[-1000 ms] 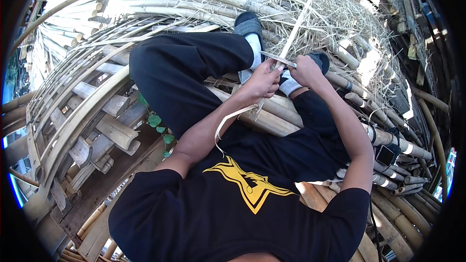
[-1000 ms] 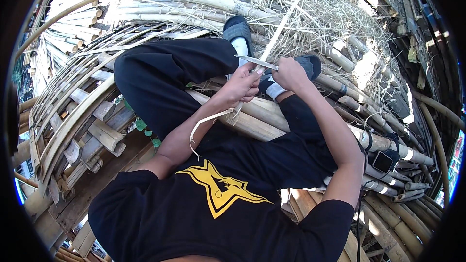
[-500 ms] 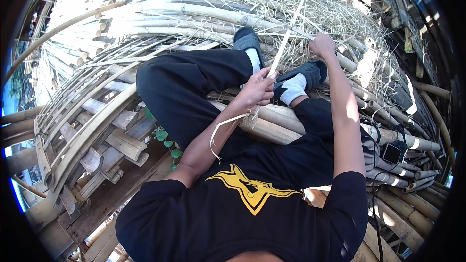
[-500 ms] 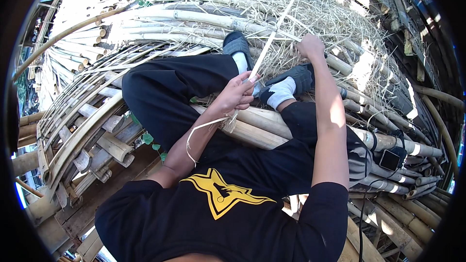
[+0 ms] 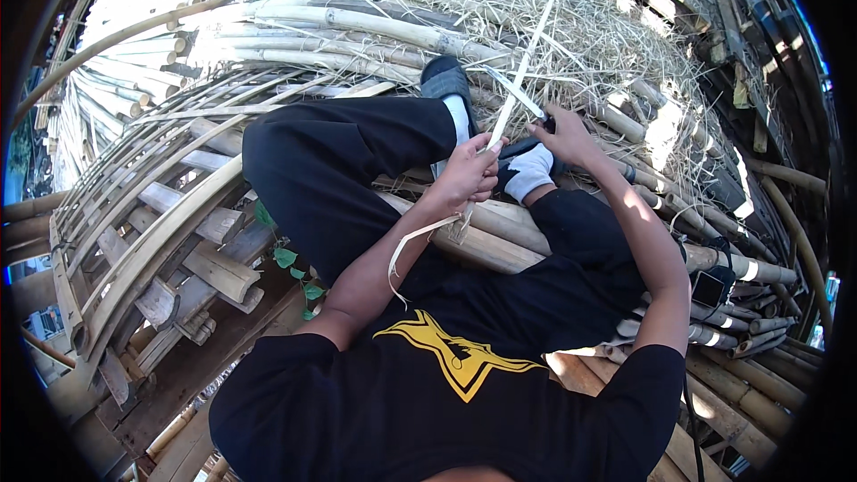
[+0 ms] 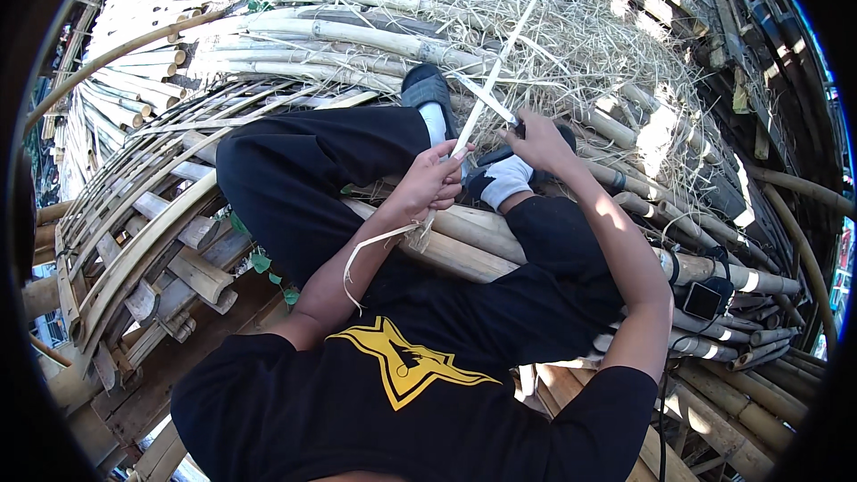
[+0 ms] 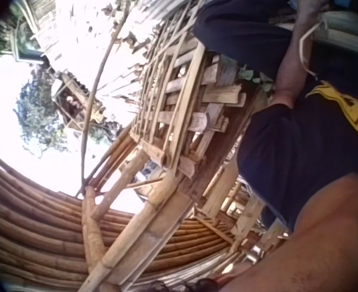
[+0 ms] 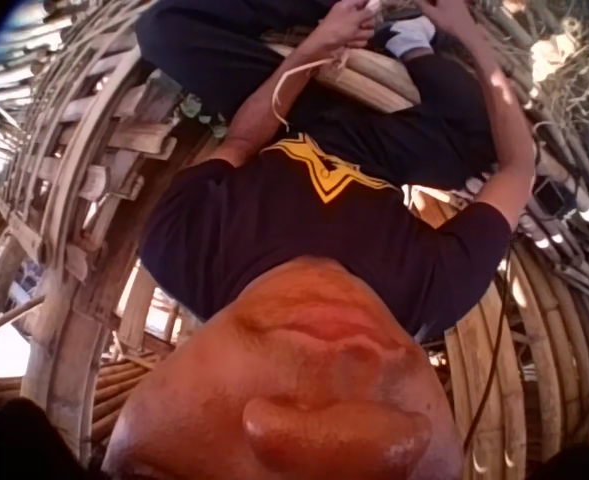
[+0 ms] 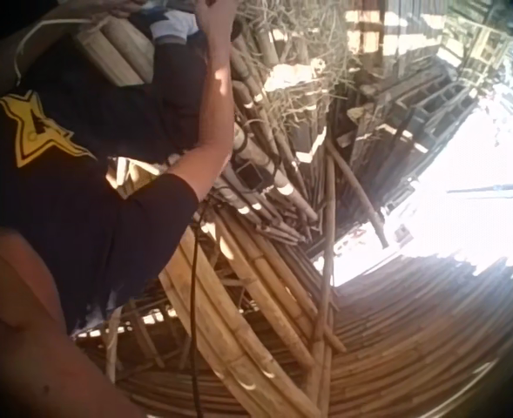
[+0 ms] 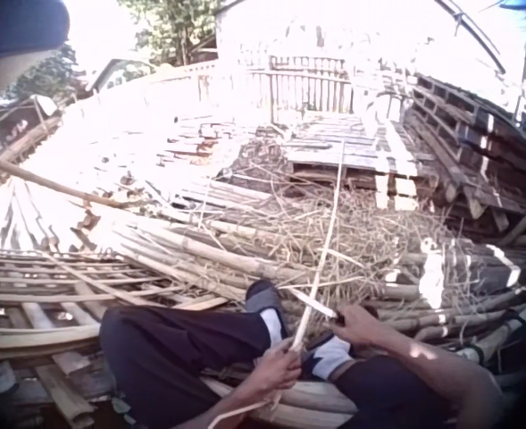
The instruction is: The person shaves and splits thin strips from a bamboo stalk using a knife, peeling the strips along the length by hand.
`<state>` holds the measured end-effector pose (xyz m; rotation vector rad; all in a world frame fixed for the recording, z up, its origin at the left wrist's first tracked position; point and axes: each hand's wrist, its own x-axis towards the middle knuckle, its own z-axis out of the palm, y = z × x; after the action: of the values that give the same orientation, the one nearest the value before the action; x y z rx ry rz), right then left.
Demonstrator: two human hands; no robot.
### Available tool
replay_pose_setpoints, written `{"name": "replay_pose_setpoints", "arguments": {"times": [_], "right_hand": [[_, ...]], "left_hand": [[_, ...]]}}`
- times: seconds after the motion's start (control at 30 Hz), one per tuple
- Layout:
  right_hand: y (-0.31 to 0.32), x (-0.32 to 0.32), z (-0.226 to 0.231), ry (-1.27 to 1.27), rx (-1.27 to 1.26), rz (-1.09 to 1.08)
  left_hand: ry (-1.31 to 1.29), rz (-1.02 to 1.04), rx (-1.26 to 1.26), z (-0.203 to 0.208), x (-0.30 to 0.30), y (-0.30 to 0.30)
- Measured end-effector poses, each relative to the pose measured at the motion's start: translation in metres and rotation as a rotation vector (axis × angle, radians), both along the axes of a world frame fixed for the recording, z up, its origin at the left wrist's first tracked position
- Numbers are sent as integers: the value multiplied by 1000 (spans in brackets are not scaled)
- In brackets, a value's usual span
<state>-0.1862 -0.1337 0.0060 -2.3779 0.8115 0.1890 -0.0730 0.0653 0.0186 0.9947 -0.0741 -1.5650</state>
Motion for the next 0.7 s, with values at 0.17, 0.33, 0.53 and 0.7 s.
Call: {"name": "replay_pose_setpoints", "arguments": {"times": [0.17,0.33,0.53,0.7], "right_hand": [[-5,-9,27,-65,-27,27],[-10,-16,8,-20,-237,-67],[6,-3,23,-196,-204,366],[-121,1,-32,155,-492,-125]], "left_hand": [[53,5,-65,3,1,1],[110,-6,-51,6,2,2],[123,-15,-76,4,2,4],[108,10,-43,6,6,22]]}}
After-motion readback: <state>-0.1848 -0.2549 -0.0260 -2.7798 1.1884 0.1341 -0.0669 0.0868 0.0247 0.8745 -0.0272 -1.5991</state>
